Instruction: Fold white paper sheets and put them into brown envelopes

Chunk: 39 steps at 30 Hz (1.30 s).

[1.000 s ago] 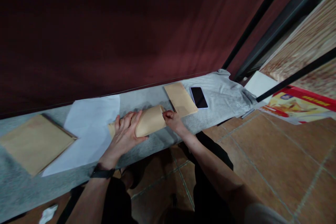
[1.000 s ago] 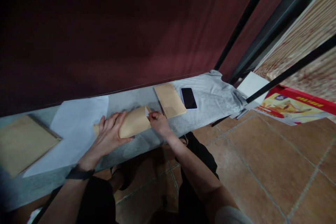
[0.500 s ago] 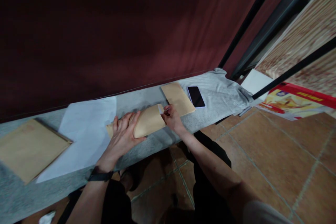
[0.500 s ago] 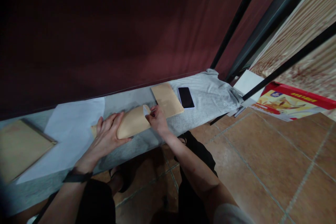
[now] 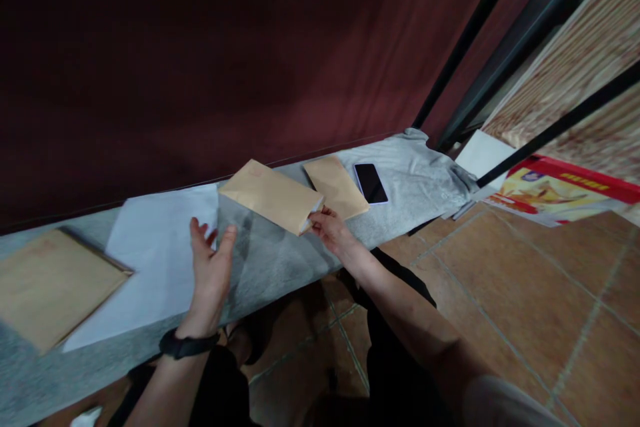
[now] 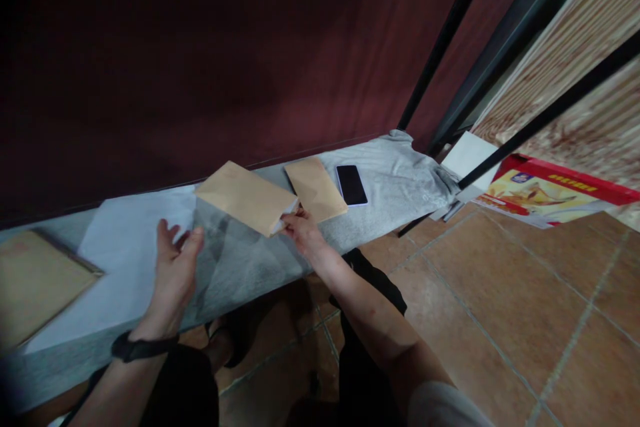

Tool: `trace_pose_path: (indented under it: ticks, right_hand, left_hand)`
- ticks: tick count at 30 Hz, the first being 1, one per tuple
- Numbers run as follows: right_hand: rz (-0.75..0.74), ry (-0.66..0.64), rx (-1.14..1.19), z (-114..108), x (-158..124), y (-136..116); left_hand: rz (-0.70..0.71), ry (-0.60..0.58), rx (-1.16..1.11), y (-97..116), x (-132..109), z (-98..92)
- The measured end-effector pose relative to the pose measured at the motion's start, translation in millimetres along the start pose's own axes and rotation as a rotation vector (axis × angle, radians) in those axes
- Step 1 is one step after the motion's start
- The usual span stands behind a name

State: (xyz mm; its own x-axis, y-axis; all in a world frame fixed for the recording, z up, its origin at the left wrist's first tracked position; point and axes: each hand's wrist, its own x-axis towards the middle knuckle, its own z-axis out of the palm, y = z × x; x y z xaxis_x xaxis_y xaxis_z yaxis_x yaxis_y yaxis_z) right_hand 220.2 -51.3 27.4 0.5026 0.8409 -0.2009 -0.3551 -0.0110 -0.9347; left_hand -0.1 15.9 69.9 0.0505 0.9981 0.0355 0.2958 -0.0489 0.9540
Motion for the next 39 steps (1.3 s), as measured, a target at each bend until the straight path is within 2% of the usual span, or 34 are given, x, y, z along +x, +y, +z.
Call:
trace_pose_path:
  ticks: [3,5,8,12,18,20,23,25,29,32,34,36,38,39]
  right_hand:
    - [0.092,-0.044,0.133,8,-9,3]
    - [0.129,-0.064,0.130,12,-14,6]
    - [0.164,-0.091,0.101,17,-21,8]
    - [0.170,-0.130,0.045,21,-28,4]
    - [0.168,-0.132,-0.039,18,-29,6]
    - [0.138,-0.101,-0.133,13,-26,8]
    - [0.008,-0.024,-0.309,5,-20,7]
    - [-0.147,-0.019,-0.464,1,-18,4]
    - [-0.487,-0.225,-0.865,2,-22,2]
    - [-0.596,-0.386,-1.130,7,-27,9]
    - [-0.626,-0.429,-1.283,10,-30,17]
    - [-0.637,-0.426,-1.367,11,-32,24]
    - [-0.649,-0.415,-1.398,12,-33,28]
    - [-0.657,-0.413,-1.405,12,-33,29]
  left_hand:
    - [-0.395,-0.282,-0.432,0,-10,15.4]
    - [-0.544,-0.406,-0.594,1,-19,26.4]
    - [-0.601,-0.405,-0.681,4,-31,38.2]
    - [-0.638,-0.374,-0.657,3,-35,40.6]
    - [-0.545,-0.339,-0.476,-6,-25,28.1]
    - [-0.510,-0.328,-0.398,-8,-20,22.1]
    - [-0.452,-0.359,-0.256,-11,-17,13.3]
    - [-0.426,-0.412,-0.169,-13,-16,9.1]
    - [-0.371,-0.468,-0.042,-19,-15,4.8]
    - [-0.308,-0.451,0.099,-25,-11,0.3]
    - [-0.197,-0.373,0.326,-26,-9,-3.5]
    - [-0.017,-0.253,0.573,-23,-8,-4.8]
    - [0.206,-0.170,0.685,-19,-9,0.4]
    - [0.321,-0.167,0.687,-18,-9,6.1]
